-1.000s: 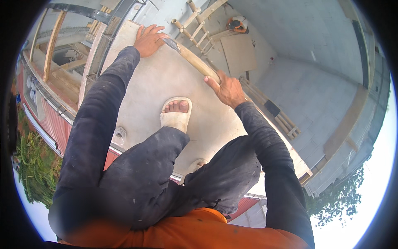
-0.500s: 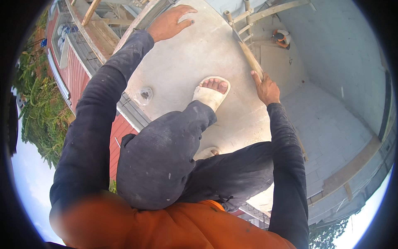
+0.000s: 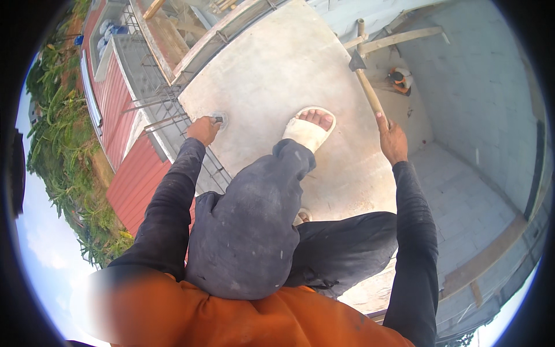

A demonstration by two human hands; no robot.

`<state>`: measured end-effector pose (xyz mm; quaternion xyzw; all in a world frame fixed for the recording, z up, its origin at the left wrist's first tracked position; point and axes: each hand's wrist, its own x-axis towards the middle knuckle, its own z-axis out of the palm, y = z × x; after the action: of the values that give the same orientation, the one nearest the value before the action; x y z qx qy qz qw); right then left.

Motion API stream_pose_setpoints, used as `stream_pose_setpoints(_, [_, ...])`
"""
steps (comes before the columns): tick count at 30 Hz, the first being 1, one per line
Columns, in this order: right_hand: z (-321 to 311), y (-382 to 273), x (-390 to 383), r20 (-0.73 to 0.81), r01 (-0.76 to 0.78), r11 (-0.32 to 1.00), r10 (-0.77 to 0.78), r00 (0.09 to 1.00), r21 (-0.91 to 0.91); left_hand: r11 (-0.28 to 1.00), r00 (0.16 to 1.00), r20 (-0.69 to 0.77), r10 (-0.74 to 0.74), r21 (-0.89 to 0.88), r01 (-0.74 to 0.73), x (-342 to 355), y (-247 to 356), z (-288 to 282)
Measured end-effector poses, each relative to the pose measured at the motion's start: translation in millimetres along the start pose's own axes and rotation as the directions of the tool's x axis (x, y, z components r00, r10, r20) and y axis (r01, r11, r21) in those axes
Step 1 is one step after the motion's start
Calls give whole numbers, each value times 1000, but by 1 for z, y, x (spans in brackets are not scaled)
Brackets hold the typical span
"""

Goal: The person secures pieces of plywood formwork to a concrete structure using a hammer and nails, positioning the boards and driving nails into them.

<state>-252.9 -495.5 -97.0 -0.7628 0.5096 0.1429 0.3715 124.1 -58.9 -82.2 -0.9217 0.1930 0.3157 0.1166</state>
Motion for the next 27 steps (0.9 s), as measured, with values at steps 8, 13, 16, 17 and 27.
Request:
stream_pose_setpoints(8, [-28,74,-85,-10,-129,990,130,991,62,985,971,-172,-164,-80,153,4,34,12])
stream_pose_setpoints(13, [-48,93,-107,-5,-248,968,248,969,31,960,959,-237,-157,-266,91,23,-12,48])
stream_pose_setpoints(16, [-49,130,-135,-10,-344,924,350,937,165,922,947,-251,-200,-375,95,25,5,49])
stream_pose_setpoints(17, [-47,136,-143,2,-359,906,368,930,225,943,947,-263,-186,-319,96,37,-3,51])
stream_pose_setpoints(27, [28,188,-230,29,-489,728,544,839,480,875,788,-403,466,80,-477,40,4,54])
